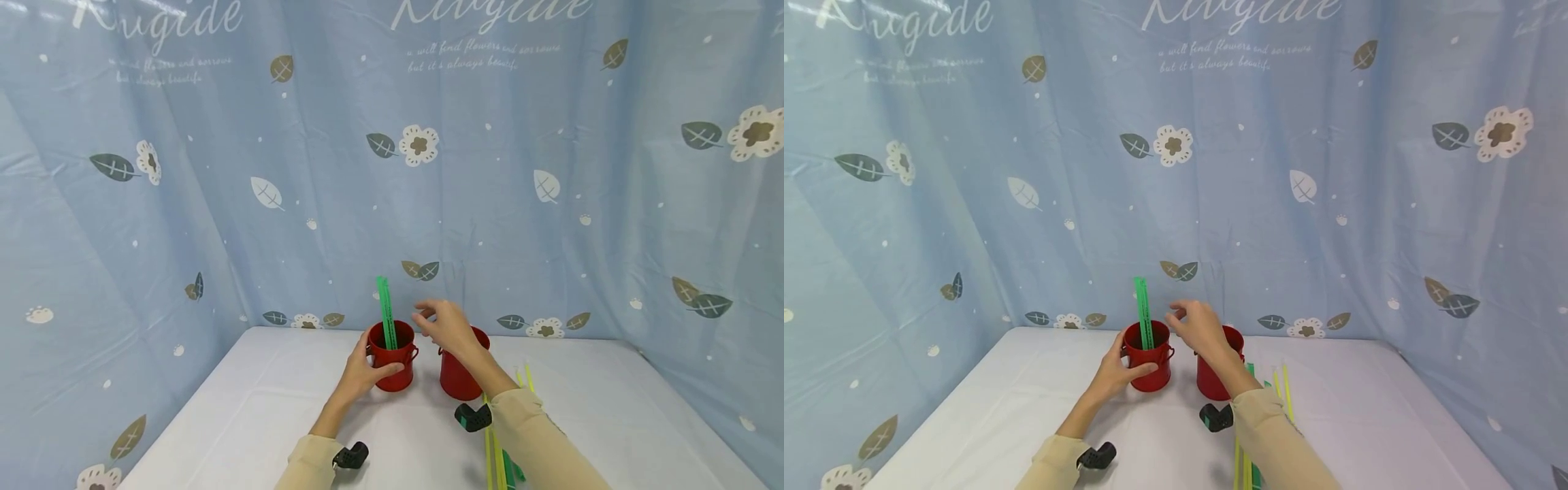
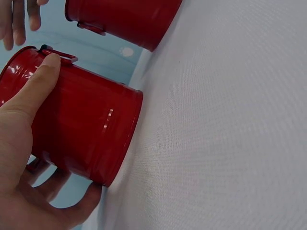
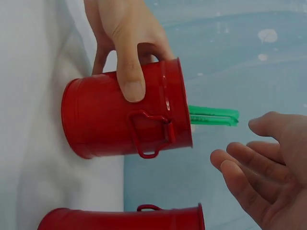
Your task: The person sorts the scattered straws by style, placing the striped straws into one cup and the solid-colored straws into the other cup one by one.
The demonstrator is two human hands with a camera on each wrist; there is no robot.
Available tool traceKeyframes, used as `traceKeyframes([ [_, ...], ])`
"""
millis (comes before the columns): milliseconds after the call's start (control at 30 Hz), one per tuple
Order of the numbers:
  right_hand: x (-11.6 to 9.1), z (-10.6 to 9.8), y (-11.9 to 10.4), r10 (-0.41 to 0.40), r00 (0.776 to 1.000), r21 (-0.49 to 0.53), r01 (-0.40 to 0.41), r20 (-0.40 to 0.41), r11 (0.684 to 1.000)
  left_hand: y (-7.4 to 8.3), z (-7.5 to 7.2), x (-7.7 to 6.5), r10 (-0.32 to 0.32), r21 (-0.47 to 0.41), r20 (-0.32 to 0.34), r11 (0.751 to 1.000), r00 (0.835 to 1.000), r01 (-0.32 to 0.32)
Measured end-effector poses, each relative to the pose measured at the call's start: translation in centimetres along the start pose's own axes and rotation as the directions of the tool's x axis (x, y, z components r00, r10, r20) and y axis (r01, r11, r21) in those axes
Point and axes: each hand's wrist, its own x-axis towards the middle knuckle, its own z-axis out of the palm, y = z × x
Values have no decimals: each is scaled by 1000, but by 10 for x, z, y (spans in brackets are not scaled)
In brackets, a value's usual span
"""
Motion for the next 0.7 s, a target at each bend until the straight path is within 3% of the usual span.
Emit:
traceKeyframes([
  [233,-15,-8,7,-37,999,-3,37,-26,999,-1,-1,0,9,4,4,1000,1000,-9],
  [700,-54,-33,33,33,997,48,-29,-66,998,4,0,-3,-13,-13,10,1000,1000,13],
])
